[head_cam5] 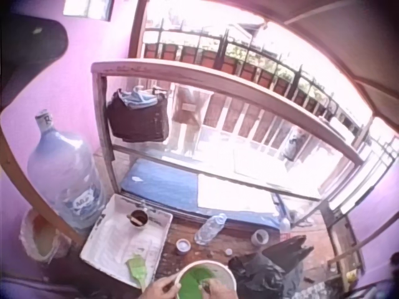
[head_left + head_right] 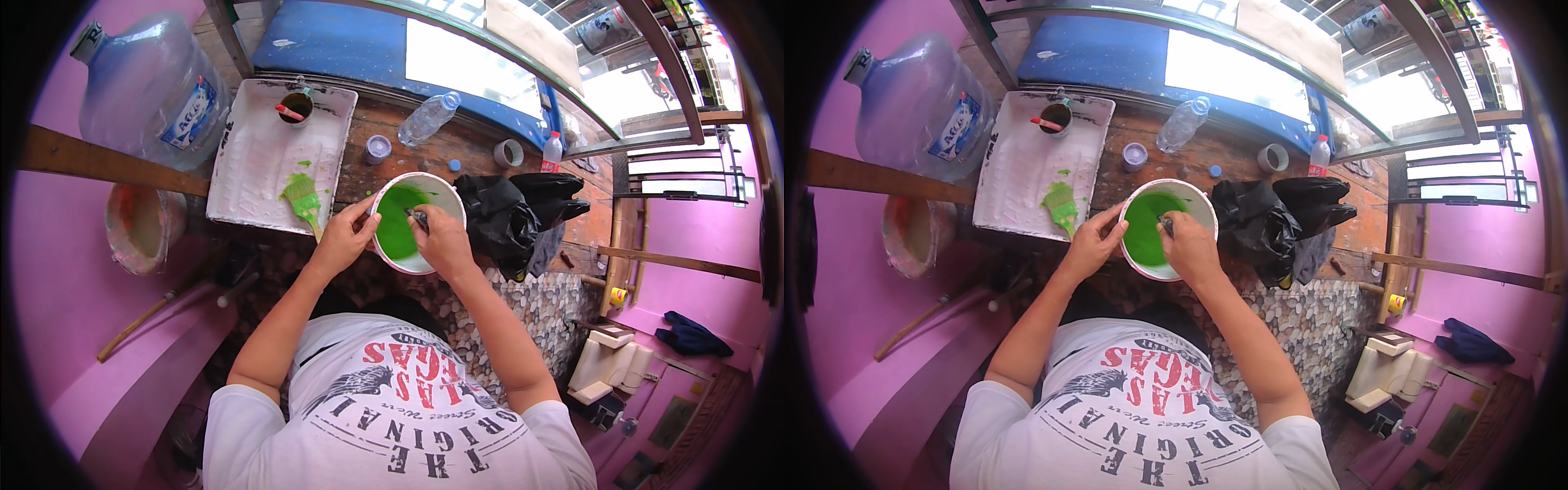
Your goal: The person mixes green liquid paint in a white bucket by stirring it with a brush, adds water from a plastic bottle, and then continues stirring.
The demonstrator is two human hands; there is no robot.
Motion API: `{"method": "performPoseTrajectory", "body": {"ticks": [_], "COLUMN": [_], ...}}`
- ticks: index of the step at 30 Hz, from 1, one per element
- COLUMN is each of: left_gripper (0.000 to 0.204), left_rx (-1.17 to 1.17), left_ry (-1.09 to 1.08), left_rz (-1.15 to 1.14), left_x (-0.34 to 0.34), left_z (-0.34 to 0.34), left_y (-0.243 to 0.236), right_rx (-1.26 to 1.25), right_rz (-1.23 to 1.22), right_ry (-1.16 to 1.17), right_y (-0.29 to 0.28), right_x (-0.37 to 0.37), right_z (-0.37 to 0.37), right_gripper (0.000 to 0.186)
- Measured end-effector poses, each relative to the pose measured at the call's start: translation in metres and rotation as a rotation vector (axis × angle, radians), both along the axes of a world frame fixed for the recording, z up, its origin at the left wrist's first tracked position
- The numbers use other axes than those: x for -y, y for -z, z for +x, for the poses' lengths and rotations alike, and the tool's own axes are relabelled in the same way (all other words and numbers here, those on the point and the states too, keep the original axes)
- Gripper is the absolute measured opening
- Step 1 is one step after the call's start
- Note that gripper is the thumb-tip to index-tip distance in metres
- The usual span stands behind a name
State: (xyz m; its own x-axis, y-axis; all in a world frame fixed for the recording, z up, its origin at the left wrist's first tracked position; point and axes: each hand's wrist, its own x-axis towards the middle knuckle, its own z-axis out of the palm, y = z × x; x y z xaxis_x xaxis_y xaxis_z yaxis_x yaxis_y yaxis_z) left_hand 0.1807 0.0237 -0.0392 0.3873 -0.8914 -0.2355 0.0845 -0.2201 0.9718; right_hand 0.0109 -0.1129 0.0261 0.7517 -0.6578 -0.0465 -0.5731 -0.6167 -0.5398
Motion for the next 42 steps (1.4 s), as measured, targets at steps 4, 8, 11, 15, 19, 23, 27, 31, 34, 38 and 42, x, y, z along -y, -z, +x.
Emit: {"method": "performPoseTrajectory", "body": {"ticks": [4, 8, 11, 15, 19, 23, 27, 31, 34, 38, 42], "left_gripper": [0.049, 0.049, 0.049, 0.048, 0.048, 0.048, 0.048, 0.048, 0.047, 0.048, 0.048], "left_rx": [0.024, 0.088, 0.109, 0.049, 0.021, 0.011, 0.069, 0.052, -0.039, -0.043, 0.0], "left_ry": [0.01, 0.006, -0.001, -0.015, -0.069, 0.007, 0.011, -0.04, -0.057, -0.055, -0.061], "left_rz": [0.025, 0.011, 0.007, -0.022, -0.07, 0.011, -0.002, -0.045, -0.051, -0.038, -0.048], "left_x": [0.0, -0.002, -0.002, 0.0, -0.001, -0.001, -0.002, -0.002, 0.002, 0.0, -0.001], "left_z": [0.001, 0.001, 0.0, -0.001, -0.004, 0.0, 0.0, -0.002, -0.005, -0.003, -0.003], "left_y": [-0.007, -0.005, -0.003, 0.0, 0.013, 0.004, 0.002, 0.003, -0.002, -0.002, 0.005], "right_rx": [-0.13, -0.255, -0.263, -0.104, -0.007, -0.187, -0.284, -0.228, -0.113, -0.03, -0.078], "right_rz": [0.168, 0.074, -0.082, -0.108, -0.01, 0.132, -0.004, -0.124, -0.145, -0.015, 0.149], "right_ry": [-0.062, 0.047, 0.079, 0.044, -0.099, -0.083, 0.006, -0.012, -0.084, -0.182, -0.257], "right_y": [-0.01, -0.017, -0.008, 0.004, 0.005, -0.015, -0.015, -0.002, 0.009, 0.007, -0.007], "right_x": [-0.018, -0.013, 0.002, 0.01, -0.004, -0.008, 0.005, 0.014, 0.009, -0.01, -0.016], "right_z": [0.002, -0.011, -0.01, 0.005, 0.015, 0.006, -0.008, 0.002, 0.014, 0.02, 0.015], "right_gripper": [0.026, 0.026, 0.025, 0.024, 0.024, 0.025, 0.026, 0.026, 0.025, 0.025, 0.026]}}
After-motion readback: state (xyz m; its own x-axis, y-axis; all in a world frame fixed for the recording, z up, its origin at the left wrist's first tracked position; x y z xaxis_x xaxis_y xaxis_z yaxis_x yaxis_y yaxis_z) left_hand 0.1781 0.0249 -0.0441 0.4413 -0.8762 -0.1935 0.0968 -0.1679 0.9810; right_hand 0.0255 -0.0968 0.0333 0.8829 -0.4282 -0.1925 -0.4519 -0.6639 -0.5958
